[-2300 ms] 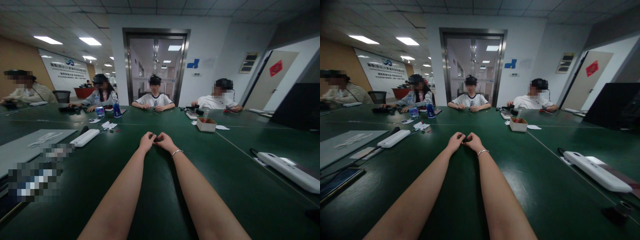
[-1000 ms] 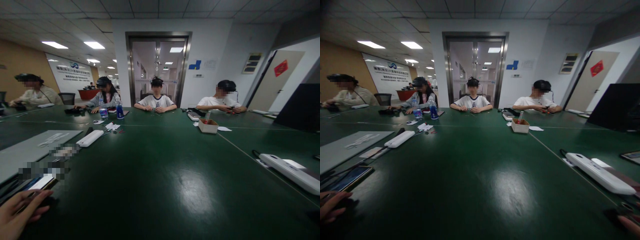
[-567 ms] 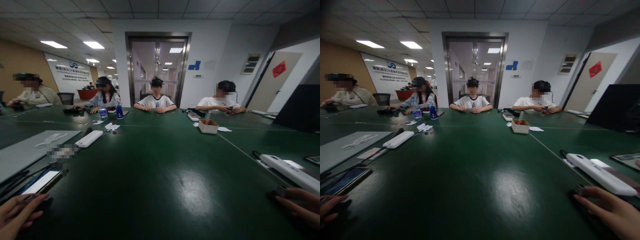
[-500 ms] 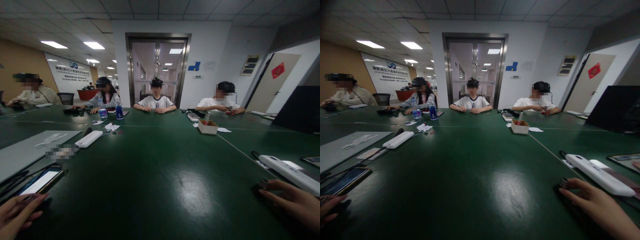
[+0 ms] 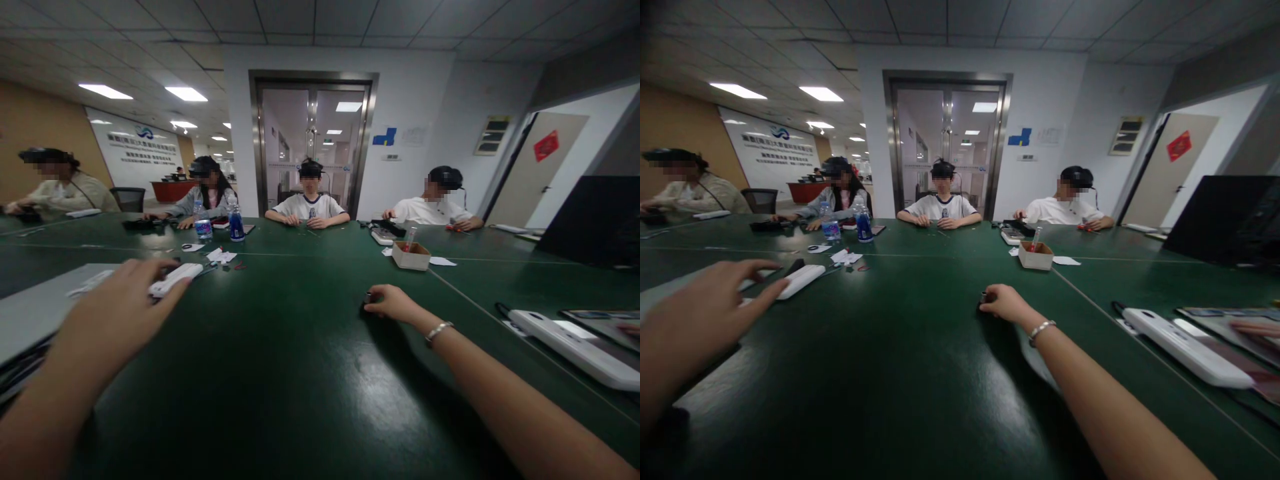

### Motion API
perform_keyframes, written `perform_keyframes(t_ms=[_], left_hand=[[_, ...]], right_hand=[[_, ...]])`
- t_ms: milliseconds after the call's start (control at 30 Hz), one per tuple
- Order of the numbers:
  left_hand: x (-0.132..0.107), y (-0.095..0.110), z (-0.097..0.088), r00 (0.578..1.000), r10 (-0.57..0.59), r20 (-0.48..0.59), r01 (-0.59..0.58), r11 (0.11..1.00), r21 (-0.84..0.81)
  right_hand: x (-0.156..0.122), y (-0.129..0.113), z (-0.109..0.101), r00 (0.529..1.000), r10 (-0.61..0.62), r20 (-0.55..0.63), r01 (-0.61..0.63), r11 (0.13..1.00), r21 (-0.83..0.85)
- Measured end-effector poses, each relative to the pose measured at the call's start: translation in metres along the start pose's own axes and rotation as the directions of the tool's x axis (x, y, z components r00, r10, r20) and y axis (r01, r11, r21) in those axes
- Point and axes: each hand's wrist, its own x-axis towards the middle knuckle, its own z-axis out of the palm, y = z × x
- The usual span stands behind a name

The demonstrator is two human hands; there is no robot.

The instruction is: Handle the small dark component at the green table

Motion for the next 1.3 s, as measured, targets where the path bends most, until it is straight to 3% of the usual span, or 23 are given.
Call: perform_keyframes(t_ms=[33,100,167,233,300,367,433,500,600,767,900,1033,1167,1300], left_hand=[[0.012,0.021,0.014,0.99,0.14,-0.006,-0.139,0.987,0.081],[0.034,0.061,0.05,0.936,0.341,0.083,-0.348,0.933,0.093],[0.052,0.094,0.092,0.854,0.477,0.206,-0.487,0.873,-0.004],[0.064,0.121,0.134,0.788,0.556,0.265,-0.552,0.828,-0.097],[0.069,0.142,0.172,0.782,0.588,0.205,-0.56,0.808,-0.181],[0.069,0.158,0.204,0.824,0.539,0.176,-0.49,0.833,-0.256],[0.066,0.166,0.23,0.857,0.478,0.192,-0.396,0.85,-0.347],[0.062,0.167,0.25,0.86,0.479,0.177,-0.358,0.812,-0.461],[0.058,0.159,0.264,0.84,0.536,0.082,-0.404,0.72,-0.565],[0.062,0.145,0.268,0.838,0.545,-0.008,-0.426,0.647,-0.632],[0.065,0.142,0.271,0.869,0.494,-0.002,-0.365,0.64,-0.676],[0.066,0.141,0.273,0.899,0.435,0.059,-0.257,0.631,-0.732],[0.067,0.139,0.27,0.922,0.378,0.087,-0.185,0.625,-0.758],[0.068,0.139,0.272,0.947,0.31,0.086,-0.135,0.623,-0.771]], right_hand=[[0.014,-0.007,0.013,1.0,-0.024,-0.016,0.024,0.999,0.031],[0.04,-0.02,0.039,0.989,-0.116,-0.092,0.121,0.991,0.052],[0.063,-0.031,0.064,0.967,-0.19,-0.168,0.194,0.981,0.008],[0.083,-0.04,0.084,0.954,-0.219,-0.204,0.215,0.976,-0.043],[0.097,-0.048,0.098,0.952,-0.217,-0.216,0.205,0.976,-0.077],[0.106,-0.052,0.107,0.954,-0.206,-0.218,0.188,0.977,-0.1],[0.108,-0.054,0.111,0.954,-0.195,-0.228,0.174,0.979,-0.105],[0.106,-0.052,0.113,0.951,-0.201,-0.235,0.18,0.978,-0.107],[0.102,-0.049,0.113,0.946,-0.23,-0.228,0.211,0.972,-0.106],[0.097,-0.048,0.113,0.932,-0.238,-0.273,0.244,0.97,-0.013],[0.096,-0.047,0.111,0.926,-0.25,-0.281,0.27,0.962,0.034],[0.097,-0.046,0.11,0.942,-0.177,-0.287,0.238,0.951,0.195],[0.099,-0.048,0.111,0.967,-0.092,-0.236,0.197,0.859,0.472],[0.097,-0.048,0.106,0.986,-0.005,-0.167,0.125,0.683,0.72]])
